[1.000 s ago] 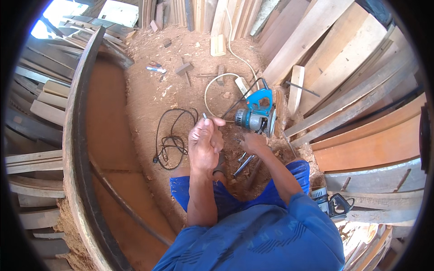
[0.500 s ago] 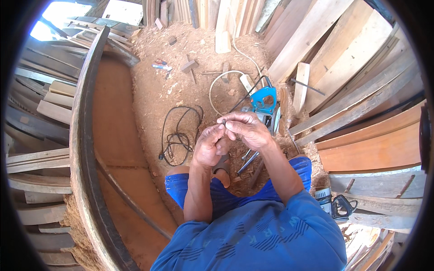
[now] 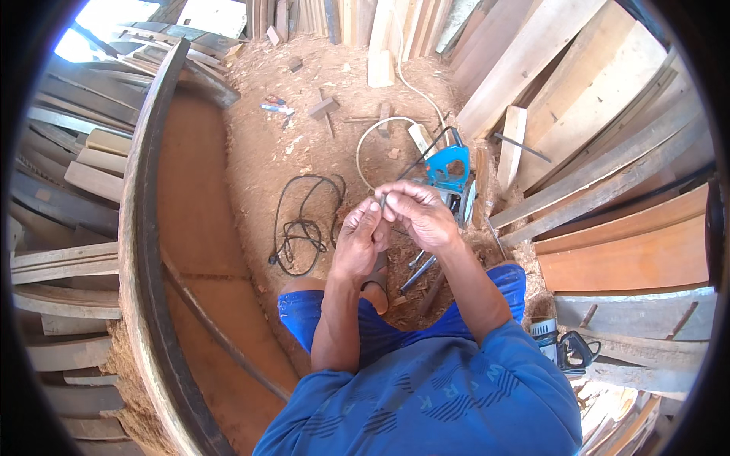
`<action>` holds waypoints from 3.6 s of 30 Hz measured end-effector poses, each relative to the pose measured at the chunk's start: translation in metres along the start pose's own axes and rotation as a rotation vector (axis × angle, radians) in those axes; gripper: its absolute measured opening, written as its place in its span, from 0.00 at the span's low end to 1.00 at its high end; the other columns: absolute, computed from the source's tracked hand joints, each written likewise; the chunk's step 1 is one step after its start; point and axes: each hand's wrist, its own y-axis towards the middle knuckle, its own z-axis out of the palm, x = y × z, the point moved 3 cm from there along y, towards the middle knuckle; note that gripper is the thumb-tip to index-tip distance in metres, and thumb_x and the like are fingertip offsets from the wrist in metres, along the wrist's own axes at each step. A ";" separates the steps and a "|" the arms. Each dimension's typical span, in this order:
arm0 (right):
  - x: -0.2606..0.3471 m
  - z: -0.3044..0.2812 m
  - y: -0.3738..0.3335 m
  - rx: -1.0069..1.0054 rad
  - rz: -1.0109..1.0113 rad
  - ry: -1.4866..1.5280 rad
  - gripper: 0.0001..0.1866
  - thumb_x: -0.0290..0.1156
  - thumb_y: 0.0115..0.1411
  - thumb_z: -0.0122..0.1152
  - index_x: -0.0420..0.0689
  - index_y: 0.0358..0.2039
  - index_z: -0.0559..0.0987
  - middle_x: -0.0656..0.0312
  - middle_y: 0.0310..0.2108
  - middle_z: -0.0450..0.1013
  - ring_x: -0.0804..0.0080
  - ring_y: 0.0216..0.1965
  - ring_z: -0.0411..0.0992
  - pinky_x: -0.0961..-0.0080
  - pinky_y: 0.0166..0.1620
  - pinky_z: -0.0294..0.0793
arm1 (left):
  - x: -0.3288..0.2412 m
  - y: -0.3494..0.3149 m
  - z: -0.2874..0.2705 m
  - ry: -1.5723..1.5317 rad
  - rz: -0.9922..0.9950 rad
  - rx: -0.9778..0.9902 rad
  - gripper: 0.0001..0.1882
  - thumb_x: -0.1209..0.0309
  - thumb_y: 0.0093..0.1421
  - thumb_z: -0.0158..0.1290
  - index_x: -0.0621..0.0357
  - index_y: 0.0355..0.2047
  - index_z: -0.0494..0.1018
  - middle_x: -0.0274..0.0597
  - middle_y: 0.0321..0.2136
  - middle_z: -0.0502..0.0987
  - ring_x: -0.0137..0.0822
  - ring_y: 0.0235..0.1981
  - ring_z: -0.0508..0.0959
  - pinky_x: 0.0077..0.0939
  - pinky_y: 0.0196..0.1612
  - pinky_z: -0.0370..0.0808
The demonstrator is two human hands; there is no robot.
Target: The person loosens a bolt on a power tool using a wrench, retrieves a small component from a shelf, and hammers the component onto a wooden beam.
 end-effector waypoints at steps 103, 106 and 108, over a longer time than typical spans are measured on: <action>0.050 0.009 -0.063 -0.131 -0.224 -0.439 0.17 0.21 0.59 0.63 0.39 0.45 0.66 0.56 0.36 0.77 0.74 0.39 0.76 0.78 0.41 0.75 | -0.030 0.019 0.015 0.325 0.149 0.482 0.11 0.73 0.62 0.56 0.61 0.44 0.77 0.36 0.36 0.77 0.27 0.39 0.75 0.24 0.45 0.71; 0.048 -0.012 -0.065 -0.227 -0.249 -0.483 0.12 0.27 0.64 0.56 0.38 0.45 0.68 0.57 0.32 0.78 0.78 0.33 0.75 0.81 0.36 0.73 | -0.027 0.019 0.007 -0.163 0.045 0.302 0.11 0.71 0.63 0.54 0.65 0.43 0.74 0.41 0.34 0.78 0.31 0.35 0.78 0.23 0.40 0.75; 0.036 -0.047 -0.069 -0.345 -0.214 -0.540 0.08 0.28 0.65 0.56 0.39 0.41 0.71 0.58 0.31 0.78 0.80 0.31 0.73 0.82 0.34 0.72 | -0.029 0.021 0.004 -0.209 0.033 0.253 0.11 0.71 0.63 0.54 0.65 0.43 0.74 0.42 0.34 0.78 0.31 0.34 0.79 0.23 0.38 0.76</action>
